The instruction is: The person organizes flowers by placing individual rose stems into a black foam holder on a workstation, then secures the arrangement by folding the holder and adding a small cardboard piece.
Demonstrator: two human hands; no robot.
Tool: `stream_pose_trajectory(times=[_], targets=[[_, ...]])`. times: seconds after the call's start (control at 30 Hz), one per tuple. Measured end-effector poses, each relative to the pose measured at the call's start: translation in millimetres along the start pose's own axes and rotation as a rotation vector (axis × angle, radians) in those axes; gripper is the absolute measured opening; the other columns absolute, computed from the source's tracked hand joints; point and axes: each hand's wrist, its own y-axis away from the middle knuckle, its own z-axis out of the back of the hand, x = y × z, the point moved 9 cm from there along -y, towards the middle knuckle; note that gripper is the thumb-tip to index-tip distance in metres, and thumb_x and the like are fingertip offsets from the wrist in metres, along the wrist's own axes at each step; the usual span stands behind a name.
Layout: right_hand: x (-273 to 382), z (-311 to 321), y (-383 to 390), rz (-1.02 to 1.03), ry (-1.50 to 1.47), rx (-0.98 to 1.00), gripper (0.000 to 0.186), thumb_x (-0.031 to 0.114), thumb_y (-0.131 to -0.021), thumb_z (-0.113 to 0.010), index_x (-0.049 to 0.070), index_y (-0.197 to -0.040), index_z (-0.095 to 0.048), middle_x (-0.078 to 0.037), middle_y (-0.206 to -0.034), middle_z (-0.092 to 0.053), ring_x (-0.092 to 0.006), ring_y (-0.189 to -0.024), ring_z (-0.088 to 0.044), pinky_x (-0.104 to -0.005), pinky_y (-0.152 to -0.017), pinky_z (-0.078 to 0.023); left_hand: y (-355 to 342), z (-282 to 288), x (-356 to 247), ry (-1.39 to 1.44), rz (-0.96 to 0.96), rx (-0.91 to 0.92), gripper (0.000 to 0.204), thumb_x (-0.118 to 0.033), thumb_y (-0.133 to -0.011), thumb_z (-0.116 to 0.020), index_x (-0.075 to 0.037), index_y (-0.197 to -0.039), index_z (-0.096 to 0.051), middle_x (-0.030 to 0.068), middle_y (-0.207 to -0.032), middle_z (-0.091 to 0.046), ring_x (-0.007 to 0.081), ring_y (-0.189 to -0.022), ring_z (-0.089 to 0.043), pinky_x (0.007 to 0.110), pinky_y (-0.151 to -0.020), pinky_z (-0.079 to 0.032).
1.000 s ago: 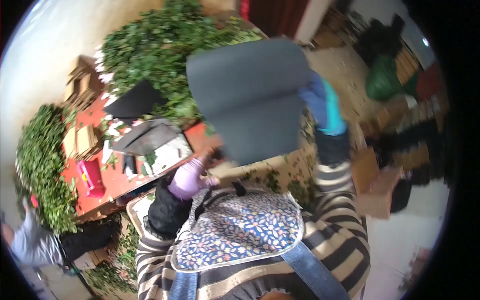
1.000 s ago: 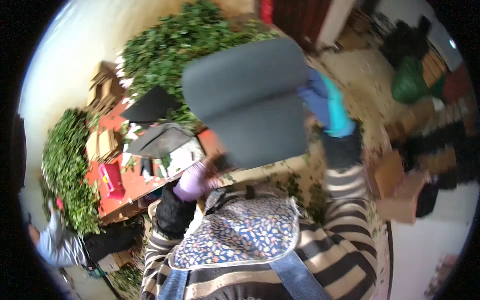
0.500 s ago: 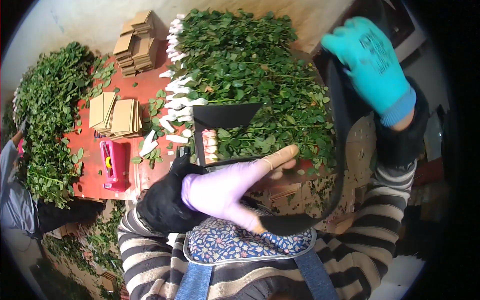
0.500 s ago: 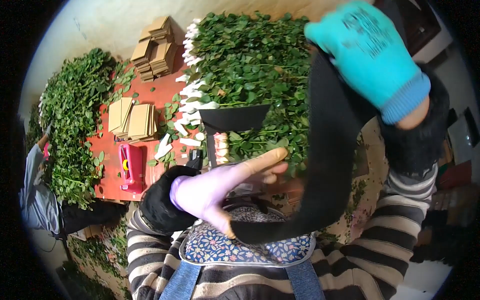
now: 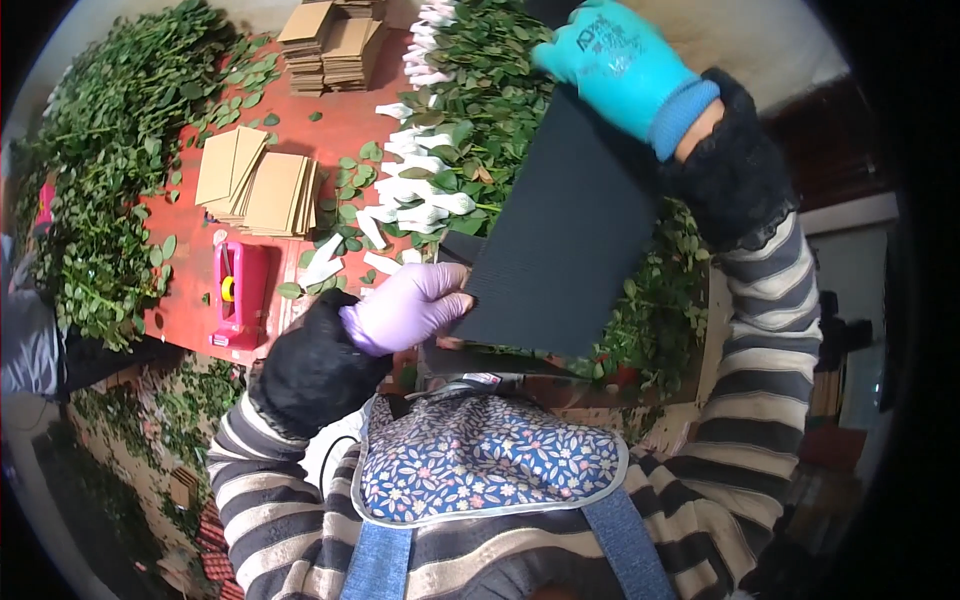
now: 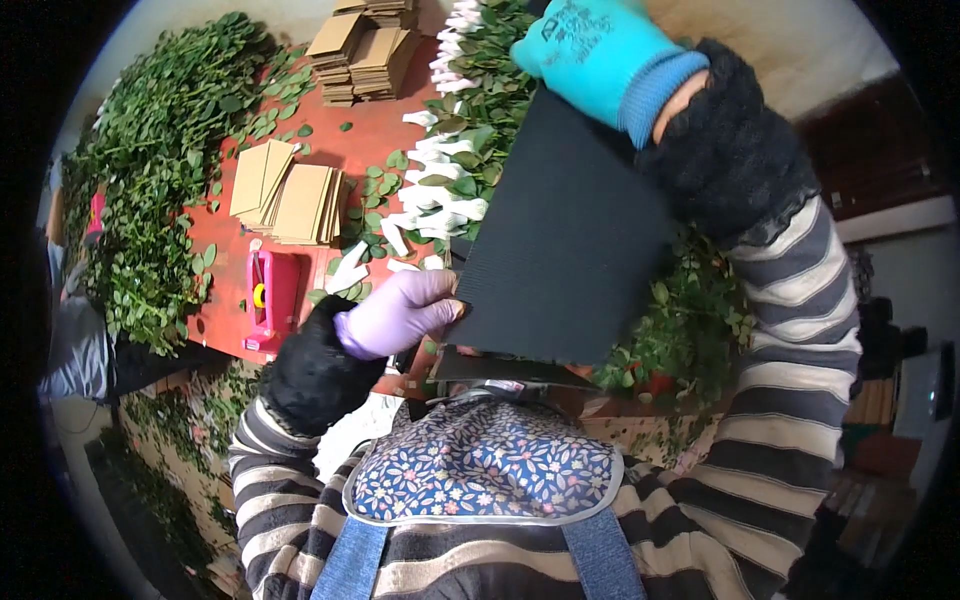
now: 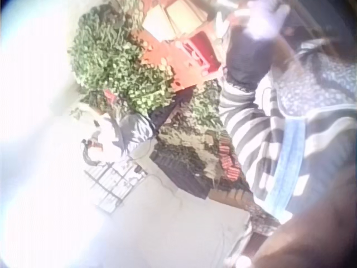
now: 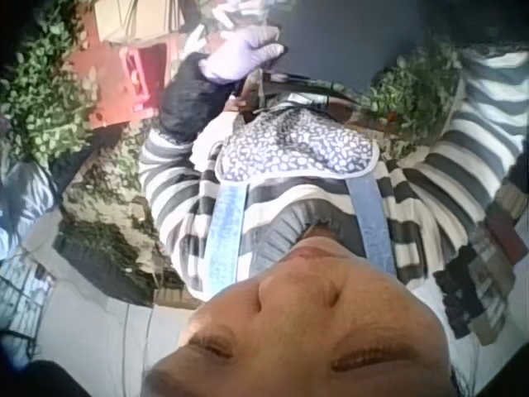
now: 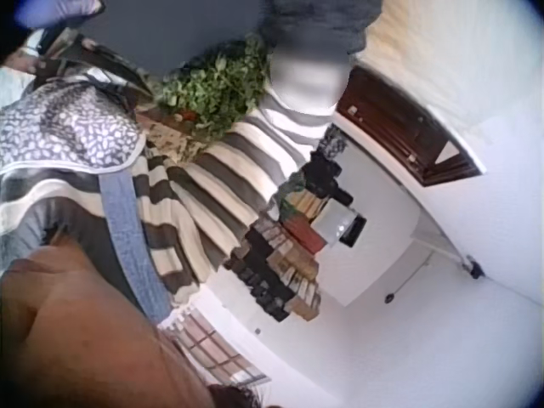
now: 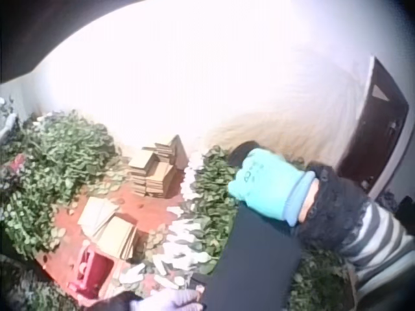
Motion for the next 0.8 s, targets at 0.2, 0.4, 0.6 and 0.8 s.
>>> stream_pose_trajectory(times=[0.2,0.4,0.6,0.8], targets=[[103.1,-14.1,61.9,0.127,-0.639,-0.12,0.043,0.02,-0.085,-0.058,0.014,-0.127,-0.064,-0.011,-0.133,-0.061,-0.0318,-0.119,-0.058,-0.0499,-0.104,-0.044,8.5,-15.0,109.7,-0.017,0.295,-0.206,0.019,-0.005,-0.101,-0.053,-0.004,-0.118,-0.062,0.0026,-0.081,-0.063,0.0099,-0.066,-0.058,0.027,-0.061,-0.051],[223.1,-80.7,133.9,0.072,-0.975,-0.006,0.049,0.023,-0.085,-0.062,0.01,-0.132,-0.059,-0.013,-0.135,-0.057,-0.0313,-0.125,-0.055,-0.0454,-0.105,-0.041,12.3,-24.5,159.5,0.087,0.38,-0.325,0.013,-0.008,-0.102,-0.053,-0.004,-0.11,-0.062,-0.0025,-0.077,-0.057,0.0075,-0.062,-0.052,0.024,-0.057,-0.047],[264.5,-172.4,127.0,-0.17,-1.154,0.054,0.071,0.041,-0.09,-0.063,0.003,-0.146,-0.043,-0.017,-0.153,-0.041,-0.0353,-0.142,-0.038,-0.0499,-0.115,-0.03,9.8,-7.6,217.7,-0.335,0.429,-0.25,0.032,-0.01,-0.095,-0.059,0.004,-0.123,-0.059,0.0139,-0.108,-0.07,0.0209,-0.098,-0.066,0.033,-0.09,-0.051],[307.0,-192.0,125.7,-0.172,-1.066,0.119,0.081,0.047,-0.089,-0.065,0.003,-0.152,-0.037,-0.017,-0.158,-0.034,-0.0336,-0.146,-0.032,-0.0494,-0.12,-0.021,27.3,1.0,226.7,-0.558,0.482,-0.286,0.039,-0.029,-0.091,-0.065,0.002,-0.115,-0.063,0.025,-0.104,-0.07,0.04,-0.101,-0.067,0.045,-0.087,-0.052]])
